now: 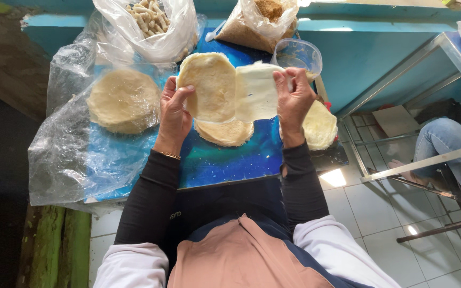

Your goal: The person sits at a table and stretches thin translucent dough sheets by hand, peeling each thin layer from a dough ball and stacking the stretched sheets on a pile. They repeat the stretch-and-stack cycle with both hands, handling several dough balls and a container of filling or powder on the table.

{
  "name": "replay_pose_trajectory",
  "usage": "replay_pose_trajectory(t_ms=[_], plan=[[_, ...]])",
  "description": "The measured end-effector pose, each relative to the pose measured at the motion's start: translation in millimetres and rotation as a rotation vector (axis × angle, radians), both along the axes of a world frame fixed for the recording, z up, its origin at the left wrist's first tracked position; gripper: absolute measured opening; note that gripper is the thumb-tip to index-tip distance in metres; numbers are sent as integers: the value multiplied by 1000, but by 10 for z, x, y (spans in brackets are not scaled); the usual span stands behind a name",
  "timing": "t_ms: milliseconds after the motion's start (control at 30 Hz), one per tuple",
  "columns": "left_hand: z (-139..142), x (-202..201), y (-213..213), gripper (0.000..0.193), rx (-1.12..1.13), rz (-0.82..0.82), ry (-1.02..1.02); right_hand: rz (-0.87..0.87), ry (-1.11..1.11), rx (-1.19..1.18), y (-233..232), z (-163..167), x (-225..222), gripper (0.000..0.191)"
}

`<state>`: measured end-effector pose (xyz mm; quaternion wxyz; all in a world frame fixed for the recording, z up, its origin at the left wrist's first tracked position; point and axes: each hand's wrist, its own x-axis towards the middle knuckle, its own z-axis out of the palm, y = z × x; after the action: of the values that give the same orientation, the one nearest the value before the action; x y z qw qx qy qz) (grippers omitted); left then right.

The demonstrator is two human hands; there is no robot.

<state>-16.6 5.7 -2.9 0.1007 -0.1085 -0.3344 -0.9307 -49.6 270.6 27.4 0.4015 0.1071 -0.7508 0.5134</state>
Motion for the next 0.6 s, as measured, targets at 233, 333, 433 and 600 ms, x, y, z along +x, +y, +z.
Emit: replay_pose_trajectory(t_ms=[233, 333, 433, 600], plan=[[-196, -91, 145, 18, -125, -102, -155, -32, -59, 23, 496, 251, 160, 22], [-344, -137, 190, 17, -308, -104, -209, 49, -93, 30, 686, 398, 282, 21], [-422, -167, 192, 16, -704, 47, -195, 69, -126, 53, 809, 546, 392, 20], [-246, -26, 248, 24, -1395, 458, -75, 173, -229, 49, 1007, 737, 527, 15]])
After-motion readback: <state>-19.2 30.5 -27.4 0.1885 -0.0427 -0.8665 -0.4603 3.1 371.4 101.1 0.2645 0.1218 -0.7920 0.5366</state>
